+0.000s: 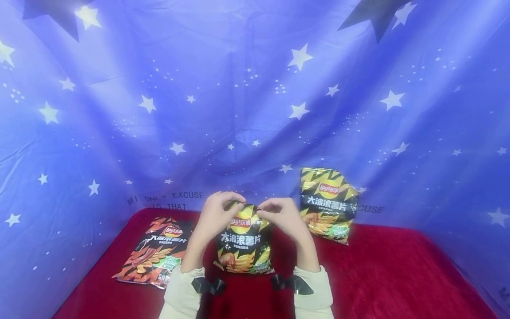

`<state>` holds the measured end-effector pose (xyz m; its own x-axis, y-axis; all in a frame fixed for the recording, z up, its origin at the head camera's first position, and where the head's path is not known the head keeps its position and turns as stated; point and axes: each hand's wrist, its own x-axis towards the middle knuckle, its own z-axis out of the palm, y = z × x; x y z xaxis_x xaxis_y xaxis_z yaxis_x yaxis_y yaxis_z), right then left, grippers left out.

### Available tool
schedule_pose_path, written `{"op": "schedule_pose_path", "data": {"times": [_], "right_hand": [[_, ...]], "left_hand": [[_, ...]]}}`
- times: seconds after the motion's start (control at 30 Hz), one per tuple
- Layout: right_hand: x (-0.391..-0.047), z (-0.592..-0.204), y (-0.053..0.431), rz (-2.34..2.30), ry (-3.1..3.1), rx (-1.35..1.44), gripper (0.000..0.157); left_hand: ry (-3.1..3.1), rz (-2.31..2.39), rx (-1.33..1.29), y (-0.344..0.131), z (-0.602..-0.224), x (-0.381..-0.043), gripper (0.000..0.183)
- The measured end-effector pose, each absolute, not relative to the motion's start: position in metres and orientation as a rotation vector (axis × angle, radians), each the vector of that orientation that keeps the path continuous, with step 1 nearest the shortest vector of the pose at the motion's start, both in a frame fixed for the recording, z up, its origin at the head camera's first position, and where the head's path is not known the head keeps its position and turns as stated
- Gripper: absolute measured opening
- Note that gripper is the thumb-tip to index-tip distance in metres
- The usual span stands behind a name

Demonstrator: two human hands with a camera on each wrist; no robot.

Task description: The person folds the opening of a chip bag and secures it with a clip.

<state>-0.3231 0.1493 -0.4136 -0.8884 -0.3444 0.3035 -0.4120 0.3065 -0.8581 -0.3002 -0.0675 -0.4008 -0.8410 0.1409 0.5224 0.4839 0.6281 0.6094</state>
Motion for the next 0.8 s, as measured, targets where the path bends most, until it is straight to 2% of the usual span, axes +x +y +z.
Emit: {"op": "schedule_pose_path", "data": {"times": [0.5, 0.8], "right_hand": [[-0.327, -0.417, 0.175, 1.669, -2.584, 0.749, 0.022], [-0.329, -0.42, 0.176, 1.666, -2.612, 0.805, 0.021]], "left_hand": [[-2.426, -1.228, -0.461, -0.075, -0.404, -0.303, 0.013], [-2.428, -1.291, -0.482, -0.077, -0.405, -0.303, 0.019]]}}
